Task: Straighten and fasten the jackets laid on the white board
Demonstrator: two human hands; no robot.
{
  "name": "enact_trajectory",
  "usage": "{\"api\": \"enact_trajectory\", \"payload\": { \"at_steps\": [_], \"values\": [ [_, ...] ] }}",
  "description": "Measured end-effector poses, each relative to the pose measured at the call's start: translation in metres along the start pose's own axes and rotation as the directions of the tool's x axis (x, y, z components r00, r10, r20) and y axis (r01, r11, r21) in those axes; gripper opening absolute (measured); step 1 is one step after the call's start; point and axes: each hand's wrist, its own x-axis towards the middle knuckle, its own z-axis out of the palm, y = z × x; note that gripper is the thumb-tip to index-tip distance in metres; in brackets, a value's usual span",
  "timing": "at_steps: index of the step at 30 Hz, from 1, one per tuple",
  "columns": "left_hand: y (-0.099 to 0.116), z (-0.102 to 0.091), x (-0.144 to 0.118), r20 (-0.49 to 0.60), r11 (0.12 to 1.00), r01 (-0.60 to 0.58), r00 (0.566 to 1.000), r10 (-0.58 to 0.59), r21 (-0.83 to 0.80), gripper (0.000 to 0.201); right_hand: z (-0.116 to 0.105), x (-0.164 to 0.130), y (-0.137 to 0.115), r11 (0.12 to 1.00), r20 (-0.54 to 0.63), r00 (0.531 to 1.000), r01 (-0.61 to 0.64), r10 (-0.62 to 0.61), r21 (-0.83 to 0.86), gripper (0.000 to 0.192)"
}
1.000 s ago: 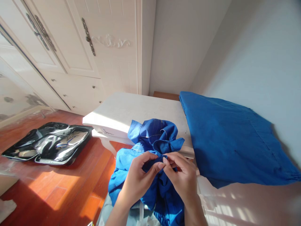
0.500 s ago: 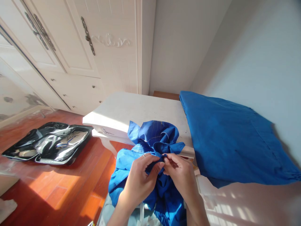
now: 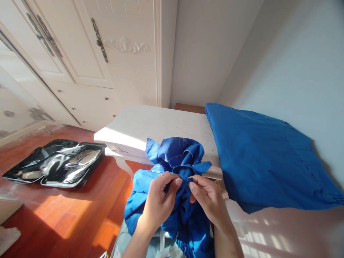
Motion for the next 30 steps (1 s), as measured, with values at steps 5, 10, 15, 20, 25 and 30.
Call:
{"api": "enact_trajectory", "payload": {
  "at_steps": [5, 10, 15, 20, 25, 30],
  "values": [
    [0.002, 0.001, -0.001, 0.004, 0.992, -0.09, 0.996, 0.09, 0.089, 0.034, -0.002, -0.001, 0.0, 0.999, 0.001, 1.0, -0.022, 0.022, 0.025, 0.039],
    [0.001, 0.003, -0.007, 0.015, 0.903, -0.286, 0.955, 0.297, 0.321, 0.024, -0.003, -0.003, -0.001, 0.997, -0.012, 0.999, -0.046, 0.047, 0.067, 0.038],
    [-0.004, 0.008, -0.005, -0.024, 0.853, -0.346, 0.923, 0.385, 0.392, 0.024, -0.001, -0.002, -0.003, 0.998, 0.005, 1.0, 0.01, -0.011, 0.067, 0.034],
    [-0.004, 0.009, -0.003, -0.055, 0.871, -0.39, 0.904, 0.424, 0.3, 0.024, -0.001, -0.002, -0.005, 0.995, 0.005, 0.995, 0.095, -0.095, -0.035, 0.034],
    [-0.007, 0.007, -0.001, 0.01, 0.878, -0.401, 0.911, 0.413, 0.261, 0.021, -0.002, -0.005, 0.001, 0.983, -0.017, 0.991, 0.131, -0.134, -0.126, 0.033],
    [-0.011, 0.008, 0.001, -0.02, 0.838, -0.446, 0.879, 0.476, 0.313, 0.018, 0.001, -0.005, 0.004, 0.965, -0.046, 0.978, 0.194, -0.205, -0.174, 0.025]
  ]
}}
